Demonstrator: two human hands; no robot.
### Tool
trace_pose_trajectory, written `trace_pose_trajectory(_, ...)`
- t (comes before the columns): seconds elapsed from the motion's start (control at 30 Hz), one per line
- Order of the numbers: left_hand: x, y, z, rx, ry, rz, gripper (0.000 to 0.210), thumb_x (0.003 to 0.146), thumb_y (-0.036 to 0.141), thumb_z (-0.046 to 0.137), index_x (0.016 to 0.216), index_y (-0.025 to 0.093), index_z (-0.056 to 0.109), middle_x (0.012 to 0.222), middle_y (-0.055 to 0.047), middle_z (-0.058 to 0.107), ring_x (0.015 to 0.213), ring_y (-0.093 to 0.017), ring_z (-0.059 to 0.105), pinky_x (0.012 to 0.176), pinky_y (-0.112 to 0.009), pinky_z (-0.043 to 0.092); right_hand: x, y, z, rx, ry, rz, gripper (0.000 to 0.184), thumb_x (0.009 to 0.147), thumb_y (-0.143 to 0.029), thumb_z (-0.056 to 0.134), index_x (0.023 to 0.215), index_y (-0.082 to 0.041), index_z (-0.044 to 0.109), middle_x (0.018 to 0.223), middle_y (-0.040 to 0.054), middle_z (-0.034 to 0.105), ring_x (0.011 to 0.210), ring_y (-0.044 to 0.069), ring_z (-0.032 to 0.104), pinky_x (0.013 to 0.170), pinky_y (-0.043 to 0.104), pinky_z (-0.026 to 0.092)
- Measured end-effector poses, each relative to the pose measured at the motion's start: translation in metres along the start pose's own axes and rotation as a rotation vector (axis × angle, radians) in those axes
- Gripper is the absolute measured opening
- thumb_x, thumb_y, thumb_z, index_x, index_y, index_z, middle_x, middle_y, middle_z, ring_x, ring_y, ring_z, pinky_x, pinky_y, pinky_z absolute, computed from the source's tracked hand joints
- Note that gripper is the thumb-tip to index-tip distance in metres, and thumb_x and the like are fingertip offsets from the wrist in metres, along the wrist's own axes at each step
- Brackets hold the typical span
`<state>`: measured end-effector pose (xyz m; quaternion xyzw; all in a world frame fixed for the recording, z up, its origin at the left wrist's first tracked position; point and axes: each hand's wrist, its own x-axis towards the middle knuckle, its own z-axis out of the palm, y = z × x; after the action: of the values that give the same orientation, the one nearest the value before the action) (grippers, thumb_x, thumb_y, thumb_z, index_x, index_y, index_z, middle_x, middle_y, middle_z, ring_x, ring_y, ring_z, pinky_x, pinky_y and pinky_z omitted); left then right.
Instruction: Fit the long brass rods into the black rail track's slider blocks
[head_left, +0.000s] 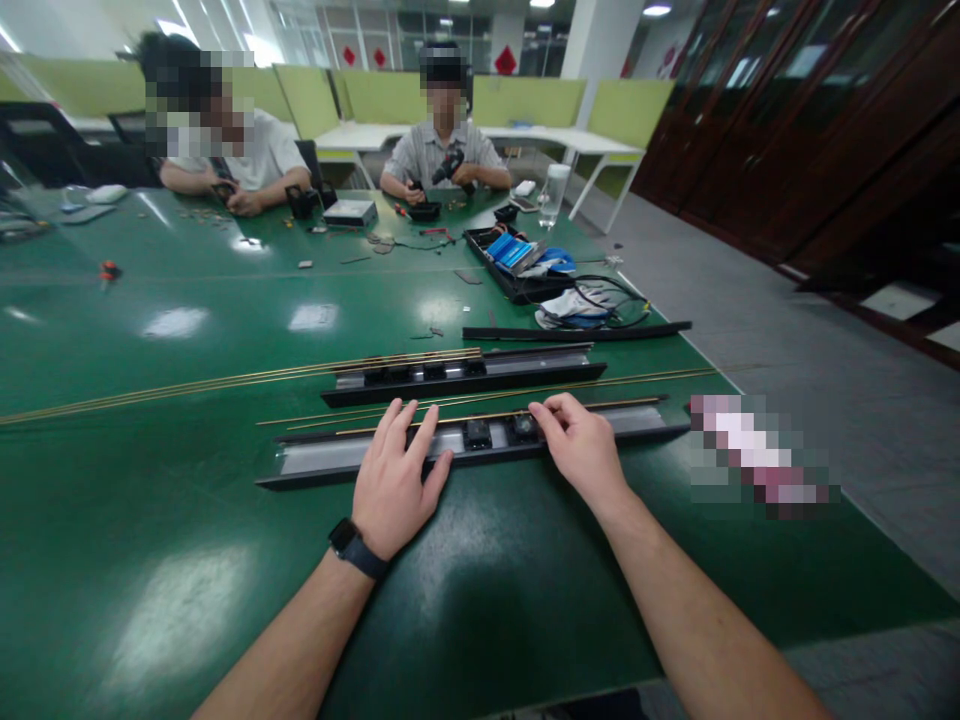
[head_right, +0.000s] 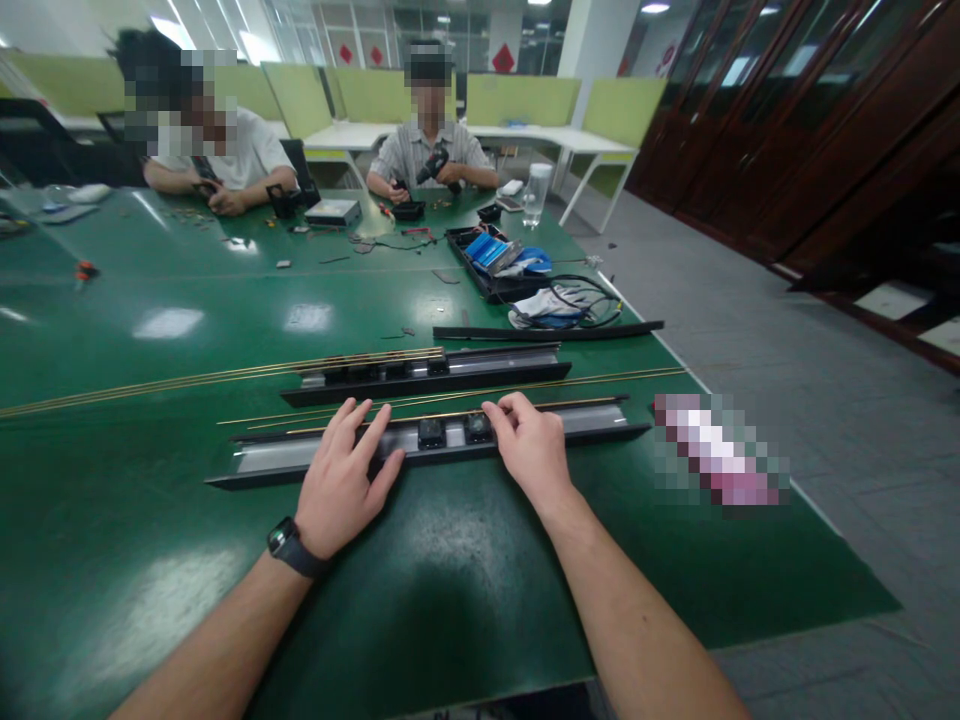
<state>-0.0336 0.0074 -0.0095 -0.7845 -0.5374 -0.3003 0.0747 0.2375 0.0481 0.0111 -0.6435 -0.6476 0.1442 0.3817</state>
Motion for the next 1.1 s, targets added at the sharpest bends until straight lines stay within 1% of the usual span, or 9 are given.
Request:
trace_pose_trajectory(0.2, -0.0005, -0.0002, -0.0001, -0.011, 0.002, -0.006, 0.063, 0.101, 0.037, 0.061, 0.16, 0.023, 0.044, 0.158, -0.019, 0.05, 0.157, -0.039, 0.037, 0.121, -0.06, 0.045, -0.0005, 0.0009, 0.001, 0.004, 0.005, 0.02, 0.043, 0.1, -0.061, 0.056, 0.082, -0.026, 0.071, 0.067, 0.0001, 0.07, 0.062, 0.017, 0.063, 0.067, 0.031, 0.043)
trace_pose_trajectory(0.43, -0.0007, -0.0002, 0.0001, 0.007, -0.007, -0.006, 0.061, 0.101, 0.038, 0.061, 0.158, 0.02, 0.047, 0.158, -0.019, 0.05, 0.157, -0.038, 0.036, 0.123, -0.058, 0.043, -0.0007, -0.003, -0.0017, 0.046, 0.014, 0.011, 0.033, 0.095, -0.058, 0.064, 0.091, -0.025, 0.07, 0.065, -0.0016, 0.069, 0.057, 0.016, 0.06, 0.068, 0.03, 0.044)
trace_pose_trajectory(0.6, -0.0006, 0.0, -0.0003, -0.002, -0.005, -0.006, 0.062, 0.101, 0.038, 0.061, 0.159, 0.022, 0.045, 0.159, -0.019, 0.049, 0.157, -0.038, 0.036, 0.123, -0.059, 0.043, 0.0, -0.0012, -0.0008, 0.021, -0.004, -0.004, 0.036, 0.097, -0.057, 0.061, 0.085, -0.025, 0.07, 0.064, -0.0017, 0.067, 0.059, 0.016, 0.059, 0.067, 0.03, 0.041)
trace_pose_trajectory(0.87, -0.0002, 0.0002, -0.0007, 0.0, -0.001, -0.003, 0.062, 0.101, 0.037, 0.063, 0.158, 0.019, 0.047, 0.158, -0.021, 0.05, 0.157, -0.039, 0.037, 0.123, -0.058, 0.043, 0.0001, 0.0, 0.0011, -0.007, 0.011, 0.012, 0.042, 0.099, -0.06, 0.057, 0.081, -0.025, 0.071, 0.065, 0.0, 0.069, 0.061, 0.017, 0.062, 0.067, 0.03, 0.041)
trace_pose_trajectory(1.03, 0.0, 0.0007, -0.001, -0.005, 0.009, -0.003, 0.061, 0.1, 0.035, 0.064, 0.157, 0.019, 0.049, 0.157, -0.021, 0.051, 0.156, -0.04, 0.038, 0.123, -0.058, 0.044, 0.0004, -0.0008, 0.0006, 0.048, 0.016, 0.009, 0.034, 0.094, -0.058, 0.066, 0.092, -0.024, 0.071, 0.064, -0.0018, 0.069, 0.061, 0.017, 0.064, 0.069, 0.029, 0.043)
trace_pose_trajectory(1.1, 0.0, 0.0005, -0.0009, -0.002, 0.012, 0.003, 0.061, 0.1, 0.036, 0.063, 0.158, 0.019, 0.048, 0.157, -0.02, 0.051, 0.156, -0.04, 0.039, 0.122, -0.059, 0.044, 0.0005, -0.0008, 0.0002, 0.055, 0.007, 0.0, 0.032, 0.095, -0.055, 0.066, 0.092, -0.024, 0.071, 0.064, -0.0023, 0.069, 0.06, 0.016, 0.063, 0.069, 0.029, 0.043)
